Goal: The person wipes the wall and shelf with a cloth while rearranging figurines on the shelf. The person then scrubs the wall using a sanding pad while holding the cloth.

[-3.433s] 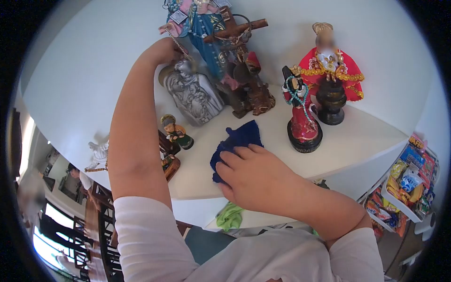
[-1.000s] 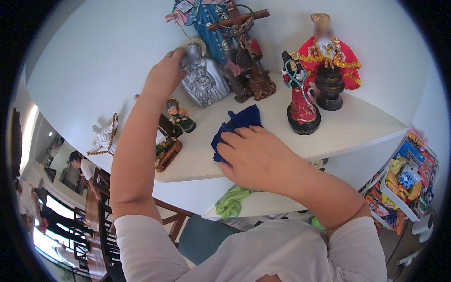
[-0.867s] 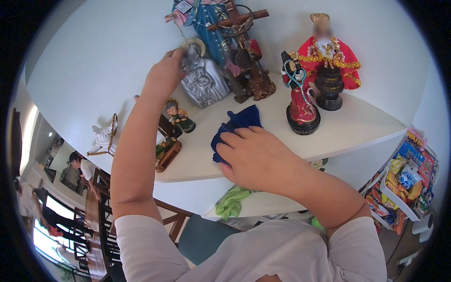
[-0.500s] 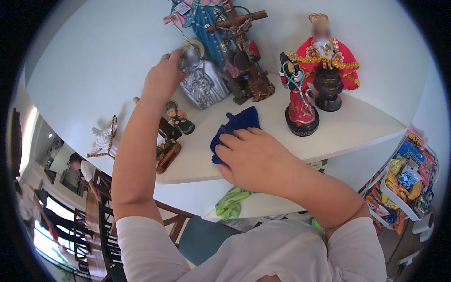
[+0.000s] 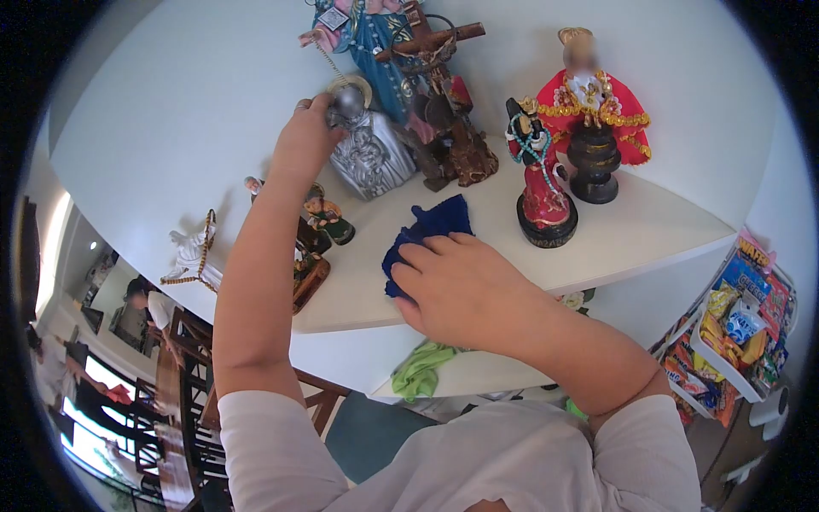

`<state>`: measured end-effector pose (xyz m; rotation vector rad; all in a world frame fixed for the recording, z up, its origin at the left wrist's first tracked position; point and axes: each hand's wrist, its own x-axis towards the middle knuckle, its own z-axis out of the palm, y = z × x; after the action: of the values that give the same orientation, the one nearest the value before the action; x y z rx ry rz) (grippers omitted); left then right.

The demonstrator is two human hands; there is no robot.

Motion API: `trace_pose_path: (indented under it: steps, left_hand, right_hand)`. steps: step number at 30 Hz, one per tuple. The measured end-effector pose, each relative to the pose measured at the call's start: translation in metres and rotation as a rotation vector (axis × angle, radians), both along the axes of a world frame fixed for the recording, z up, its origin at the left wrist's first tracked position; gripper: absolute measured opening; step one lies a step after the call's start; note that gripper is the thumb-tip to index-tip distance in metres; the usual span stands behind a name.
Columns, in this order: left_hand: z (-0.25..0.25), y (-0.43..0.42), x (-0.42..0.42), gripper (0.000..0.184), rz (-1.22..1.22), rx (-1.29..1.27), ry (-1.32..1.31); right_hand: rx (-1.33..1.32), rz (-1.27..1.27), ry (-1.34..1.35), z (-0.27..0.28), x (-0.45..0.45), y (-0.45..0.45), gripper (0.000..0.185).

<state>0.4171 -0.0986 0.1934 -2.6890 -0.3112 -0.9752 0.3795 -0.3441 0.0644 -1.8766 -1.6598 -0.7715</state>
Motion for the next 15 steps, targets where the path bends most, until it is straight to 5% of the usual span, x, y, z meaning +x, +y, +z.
trace_pose_path:
  steps: [15]
  left_hand:
    - [-0.001, -0.005, -0.005, 0.037, 0.029, 0.023, -0.016]
  right_hand:
    - [-0.003, -0.004, -0.004, 0.000, 0.000, 0.000, 0.026]
